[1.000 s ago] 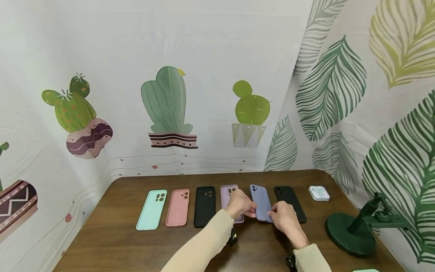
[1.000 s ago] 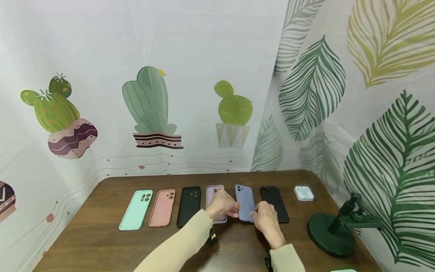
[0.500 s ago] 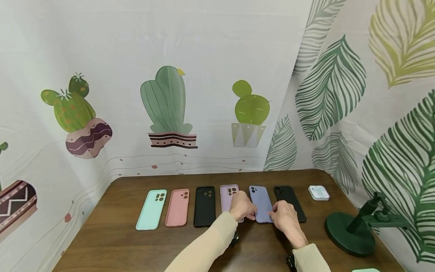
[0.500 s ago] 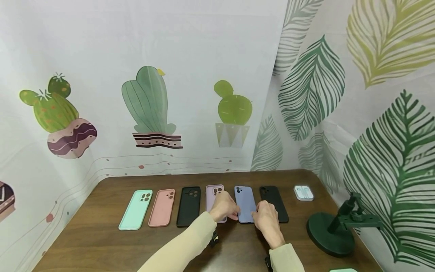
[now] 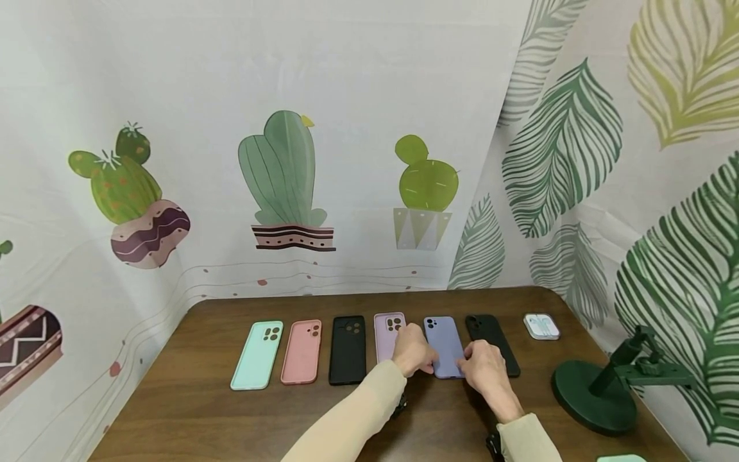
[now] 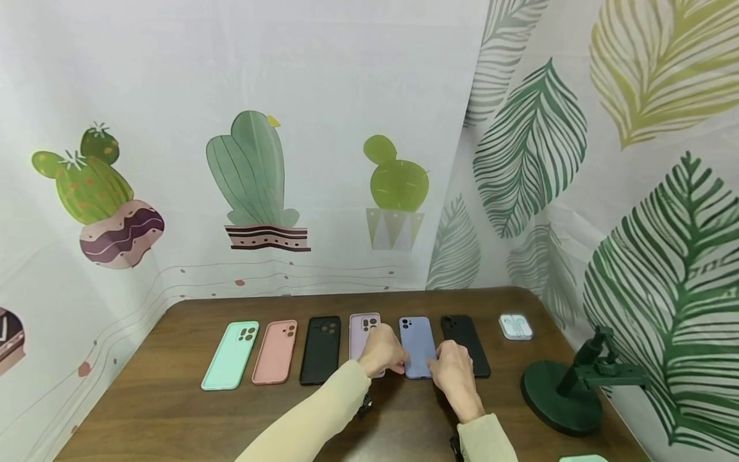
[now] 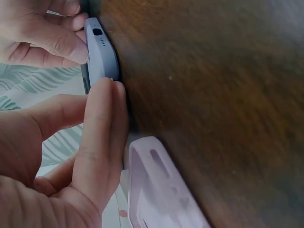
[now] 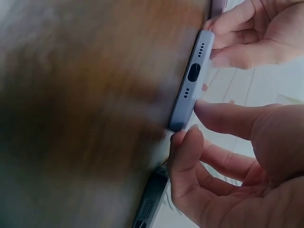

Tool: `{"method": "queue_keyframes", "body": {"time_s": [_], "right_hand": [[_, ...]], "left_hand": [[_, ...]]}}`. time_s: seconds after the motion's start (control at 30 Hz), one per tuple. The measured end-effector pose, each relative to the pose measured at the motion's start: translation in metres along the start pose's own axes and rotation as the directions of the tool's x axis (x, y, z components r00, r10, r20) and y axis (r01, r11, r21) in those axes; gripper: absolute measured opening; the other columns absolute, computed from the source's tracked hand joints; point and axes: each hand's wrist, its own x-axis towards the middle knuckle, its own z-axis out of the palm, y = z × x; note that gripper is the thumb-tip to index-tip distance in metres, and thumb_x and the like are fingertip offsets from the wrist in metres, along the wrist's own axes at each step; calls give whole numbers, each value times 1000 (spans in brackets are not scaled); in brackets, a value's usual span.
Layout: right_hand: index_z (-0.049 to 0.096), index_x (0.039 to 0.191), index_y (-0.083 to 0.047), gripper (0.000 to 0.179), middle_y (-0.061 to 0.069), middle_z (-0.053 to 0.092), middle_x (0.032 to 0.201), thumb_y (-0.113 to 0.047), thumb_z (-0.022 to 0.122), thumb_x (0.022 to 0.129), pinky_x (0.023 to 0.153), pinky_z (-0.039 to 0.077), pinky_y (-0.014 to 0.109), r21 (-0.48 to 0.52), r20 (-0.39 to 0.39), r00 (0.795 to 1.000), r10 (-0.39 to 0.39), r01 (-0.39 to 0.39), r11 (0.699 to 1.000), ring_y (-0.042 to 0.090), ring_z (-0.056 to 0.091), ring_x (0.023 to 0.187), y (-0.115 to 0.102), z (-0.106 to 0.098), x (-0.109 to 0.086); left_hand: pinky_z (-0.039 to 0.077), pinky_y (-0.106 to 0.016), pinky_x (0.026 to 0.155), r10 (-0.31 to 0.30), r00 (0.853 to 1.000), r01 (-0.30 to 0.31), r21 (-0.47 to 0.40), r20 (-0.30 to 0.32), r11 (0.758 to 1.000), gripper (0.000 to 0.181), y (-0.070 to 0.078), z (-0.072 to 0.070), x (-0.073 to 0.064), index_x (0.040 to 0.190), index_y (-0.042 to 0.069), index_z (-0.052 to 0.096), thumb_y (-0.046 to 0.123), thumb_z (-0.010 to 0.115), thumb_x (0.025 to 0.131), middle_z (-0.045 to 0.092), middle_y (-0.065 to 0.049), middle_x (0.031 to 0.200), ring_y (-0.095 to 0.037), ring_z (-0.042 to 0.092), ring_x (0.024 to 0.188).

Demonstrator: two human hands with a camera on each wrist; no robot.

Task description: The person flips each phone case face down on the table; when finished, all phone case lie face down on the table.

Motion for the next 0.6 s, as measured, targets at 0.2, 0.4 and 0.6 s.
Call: {"method": "queue_keyframes", "body": {"time_s": [0.2, 0.4, 0.6], "right_hand": [[79, 103, 3, 23, 22, 80, 103, -17, 83, 92, 82, 59, 55, 47, 0, 1000, 4, -4, 999, 34, 73, 91, -42, -37, -32], [80, 106, 2, 23, 17, 82, 101, -18, 81, 94, 77, 60, 50, 101, -36, 998, -56, 59, 993, 30, 76, 90, -51, -36, -38], [81, 102, 0, 20, 10, 82, 94, -18, 81, 94, 76, 60, 47, 131, -29, 995, -94, 97, 987, 28, 75, 89, -72, -31, -49]], "left_hand": [[60, -26, 50, 33, 999, -32, -4, 27, 999, 15, 19, -26, -22, 69, -2, 77, -2, 85, 82, 71, -6, 53, -13, 72, 45], [65, -22, 67, 159, 987, -159, 60, 13, 985, 9, 22, -48, -32, 88, -2, 84, 6, 84, 90, 70, -3, 51, -11, 70, 44], [55, -22, 54, 170, 985, -164, 144, -26, 976, 15, 13, -68, -36, 78, 3, 77, 7, 84, 90, 71, -2, 56, -12, 68, 48]]}}
